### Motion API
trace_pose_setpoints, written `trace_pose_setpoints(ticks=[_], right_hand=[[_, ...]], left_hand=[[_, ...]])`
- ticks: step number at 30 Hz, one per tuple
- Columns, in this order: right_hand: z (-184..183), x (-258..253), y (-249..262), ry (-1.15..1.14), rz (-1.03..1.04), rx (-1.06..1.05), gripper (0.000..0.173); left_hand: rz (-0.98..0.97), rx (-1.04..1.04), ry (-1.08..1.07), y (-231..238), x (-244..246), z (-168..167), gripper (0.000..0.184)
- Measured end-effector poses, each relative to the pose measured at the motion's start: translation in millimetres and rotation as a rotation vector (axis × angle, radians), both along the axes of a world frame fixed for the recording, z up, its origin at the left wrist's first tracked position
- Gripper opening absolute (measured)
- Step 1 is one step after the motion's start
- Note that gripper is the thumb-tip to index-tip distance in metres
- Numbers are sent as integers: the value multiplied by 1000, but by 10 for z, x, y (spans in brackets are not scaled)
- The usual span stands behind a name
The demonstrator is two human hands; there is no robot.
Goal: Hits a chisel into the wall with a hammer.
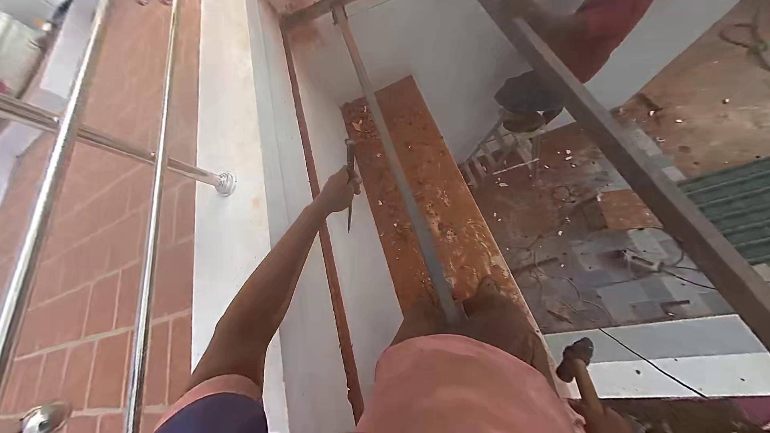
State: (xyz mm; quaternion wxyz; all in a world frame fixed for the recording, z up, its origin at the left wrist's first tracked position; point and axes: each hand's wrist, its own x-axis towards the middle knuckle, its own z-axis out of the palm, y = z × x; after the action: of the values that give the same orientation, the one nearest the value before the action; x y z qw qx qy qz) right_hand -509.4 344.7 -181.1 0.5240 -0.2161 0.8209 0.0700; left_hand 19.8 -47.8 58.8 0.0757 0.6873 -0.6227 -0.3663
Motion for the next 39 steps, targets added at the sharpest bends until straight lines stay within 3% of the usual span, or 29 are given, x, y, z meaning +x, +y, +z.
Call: trace_pose_setpoints(ticks=[3,6,11,16,19,23,29,33,35,39], right_hand=[[-270,-277,-575,-115,62,-97,56],[-82,-144,-1321,-201,64,-300,52],[494,592,-2366,-416,77,-689,46],[722,1523,-3124,-539,125,-834,43],[788,1987,-3326,-614,147,-875,46],[824,2371,-3491,-791,89,-901,34],[760,2547,-3676,-858,86,-833,35],[885,2629,-3890,-994,-47,-752,33],[1069,2650,-4061,-1102,-146,-856,29],[1398,2863,-4453,-1124,-302,-1412,13]], left_hand=[[-96,-23,-164,-315,134,362,25],[-223,-43,-328,-622,221,420,22],[-316,-39,-427,-983,415,44,22],[-290,56,-397,-1210,653,-463,22],[-268,122,-414,-1226,855,-669,24],[-256,128,-421,-1296,997,-764,25],[-320,146,-412,-1353,1015,-804,26],[-404,159,-394,-1408,1039,-876,24],[-429,187,-391,-1410,1009,-857,22],[-442,191,-383,-1387,1023,-835,24]])
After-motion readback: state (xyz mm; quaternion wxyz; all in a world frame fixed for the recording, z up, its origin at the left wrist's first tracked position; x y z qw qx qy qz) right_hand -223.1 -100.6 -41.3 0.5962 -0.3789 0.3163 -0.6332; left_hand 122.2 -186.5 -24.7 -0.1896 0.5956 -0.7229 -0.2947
